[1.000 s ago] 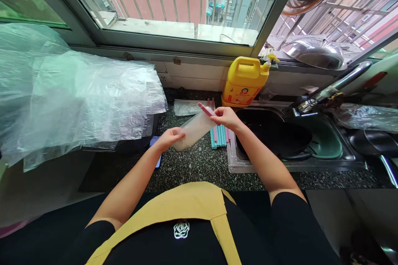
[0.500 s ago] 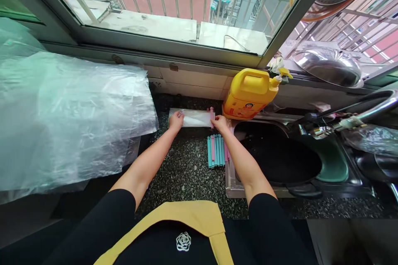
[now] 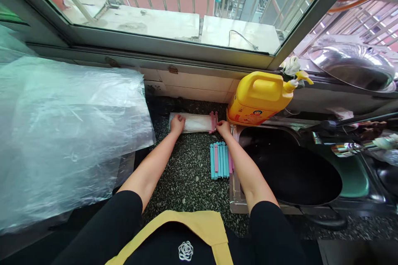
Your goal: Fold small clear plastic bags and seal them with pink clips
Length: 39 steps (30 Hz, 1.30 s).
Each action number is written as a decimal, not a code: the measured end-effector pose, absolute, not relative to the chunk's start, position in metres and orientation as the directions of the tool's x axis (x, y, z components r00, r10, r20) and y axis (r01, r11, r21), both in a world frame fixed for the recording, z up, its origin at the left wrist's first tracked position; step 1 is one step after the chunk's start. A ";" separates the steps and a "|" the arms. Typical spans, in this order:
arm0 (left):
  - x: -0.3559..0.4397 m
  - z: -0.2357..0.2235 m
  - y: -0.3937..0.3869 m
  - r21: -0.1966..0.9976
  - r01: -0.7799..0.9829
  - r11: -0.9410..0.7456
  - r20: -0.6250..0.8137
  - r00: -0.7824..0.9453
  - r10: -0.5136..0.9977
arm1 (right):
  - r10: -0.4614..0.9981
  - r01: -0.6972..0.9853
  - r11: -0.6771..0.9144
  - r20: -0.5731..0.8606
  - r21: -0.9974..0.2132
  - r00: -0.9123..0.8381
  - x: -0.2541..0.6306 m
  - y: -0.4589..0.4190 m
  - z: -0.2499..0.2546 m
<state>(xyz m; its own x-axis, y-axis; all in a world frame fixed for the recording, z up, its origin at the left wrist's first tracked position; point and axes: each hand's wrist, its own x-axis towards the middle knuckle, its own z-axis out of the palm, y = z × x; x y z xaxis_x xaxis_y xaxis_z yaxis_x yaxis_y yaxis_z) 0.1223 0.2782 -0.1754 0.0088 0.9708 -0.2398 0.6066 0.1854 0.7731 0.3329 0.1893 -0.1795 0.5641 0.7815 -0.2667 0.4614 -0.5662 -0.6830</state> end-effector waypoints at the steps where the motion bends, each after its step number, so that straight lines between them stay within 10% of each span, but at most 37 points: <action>1: 0.122 -0.171 0.276 0.779 0.598 0.188 -0.228 -0.009 0.974 | 0.783 0.466 -0.561 -0.256 -0.684 0.566 0.333 0.189 -0.176; 8: 0.124 -0.118 0.236 0.853 0.506 0.124 -0.091 -0.088 0.992 | 0.837 0.506 -0.421 -0.107 -0.752 0.537 0.319 0.193 -0.122; 15: 0.089 -0.045 0.143 0.946 0.242 -0.215 0.133 0.315 0.940 | 0.934 0.488 -0.124 0.064 -0.864 0.351 0.250 0.208 -0.047; 21: -0.007 0.038 0.131 0.779 0.221 -0.587 0.494 0.359 0.792 | 0.994 0.372 -0.006 0.034 -0.928 0.101 0.161 0.220 -0.001; 30: -0.157 0.067 0.233 0.749 0.656 -0.088 0.284 -0.199 0.938 | 0.990 0.318 -0.134 -0.118 -0.938 0.072 0.108 0.245 0.022; 39: -0.176 0.064 0.244 0.668 0.744 -0.032 0.278 -0.210 0.937 | 0.999 0.195 0.021 0.028 -0.980 0.036 0.094 0.241 0.056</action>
